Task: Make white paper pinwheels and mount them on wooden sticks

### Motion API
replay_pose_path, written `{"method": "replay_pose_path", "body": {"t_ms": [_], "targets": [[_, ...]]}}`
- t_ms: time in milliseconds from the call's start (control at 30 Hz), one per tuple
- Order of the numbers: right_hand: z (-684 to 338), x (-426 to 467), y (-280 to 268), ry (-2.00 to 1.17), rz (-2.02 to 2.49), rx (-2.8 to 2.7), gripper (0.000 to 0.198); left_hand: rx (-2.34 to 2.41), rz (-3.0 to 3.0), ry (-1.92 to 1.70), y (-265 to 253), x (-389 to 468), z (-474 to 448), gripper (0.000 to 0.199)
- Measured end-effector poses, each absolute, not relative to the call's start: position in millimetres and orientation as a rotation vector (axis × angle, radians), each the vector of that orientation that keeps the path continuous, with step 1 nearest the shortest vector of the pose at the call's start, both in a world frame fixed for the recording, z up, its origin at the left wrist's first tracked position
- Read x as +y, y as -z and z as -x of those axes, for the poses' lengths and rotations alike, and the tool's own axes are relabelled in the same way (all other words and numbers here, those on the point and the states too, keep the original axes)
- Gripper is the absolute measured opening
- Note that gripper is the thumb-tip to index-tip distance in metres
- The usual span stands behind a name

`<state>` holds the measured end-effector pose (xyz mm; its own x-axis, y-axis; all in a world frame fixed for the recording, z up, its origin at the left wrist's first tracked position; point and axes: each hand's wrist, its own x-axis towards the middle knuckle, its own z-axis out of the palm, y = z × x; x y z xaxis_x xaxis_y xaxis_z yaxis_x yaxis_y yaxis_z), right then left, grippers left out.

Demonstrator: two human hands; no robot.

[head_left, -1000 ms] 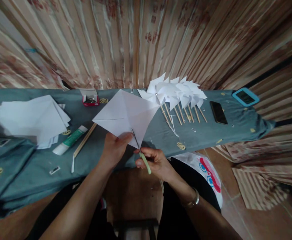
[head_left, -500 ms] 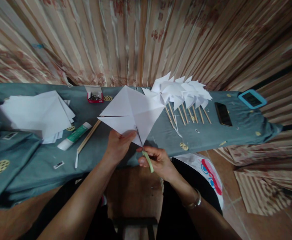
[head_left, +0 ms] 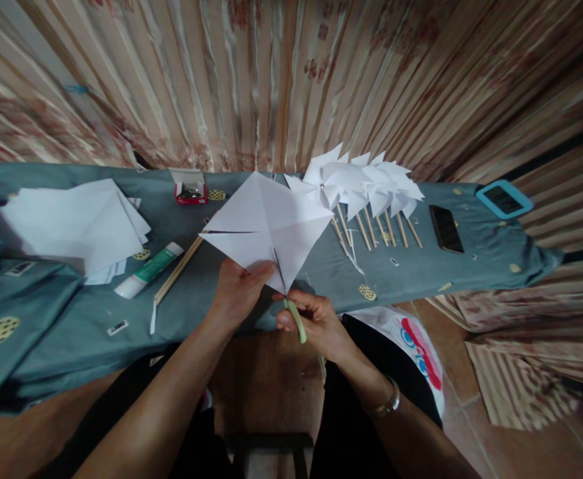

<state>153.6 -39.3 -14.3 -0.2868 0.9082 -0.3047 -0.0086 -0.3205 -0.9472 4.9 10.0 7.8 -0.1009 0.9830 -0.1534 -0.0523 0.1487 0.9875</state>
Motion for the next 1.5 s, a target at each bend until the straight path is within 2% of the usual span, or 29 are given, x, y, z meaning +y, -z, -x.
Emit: {"method": "replay_pose_path", "body": {"t_ms": [233, 400, 600, 800, 1500], "targets": [[-152.6, -40.5, 17.1, -1.708, 1.256, -1.143, 0.041, 1.335, -1.028, -1.173, -6.3, 10.8, -5.1, 0.014], [-152.9, -39.4, 18.2, -1.723, 1.265, -1.106, 0.046, 1.329, -1.040, -1.197, -6.1, 11.3, -5.1, 0.012], [-154.4, -38.7, 16.7, -1.720, 1.296, -1.120, 0.044, 1.281, -1.025, -1.220, -4.3, 10.9, -4.6, 0.011], [-156.3, -38.7, 16.0, -1.666, 1.250, -1.197, 0.035, 1.243, -1.077, -1.056, -5.3, 7.1, -3.9, 0.017], [-154.5, -38.1, 15.4, -1.698, 1.269, -1.145, 0.035, 1.240, -1.066, -1.089, -5.1, 6.4, -5.3, 0.015]]}}
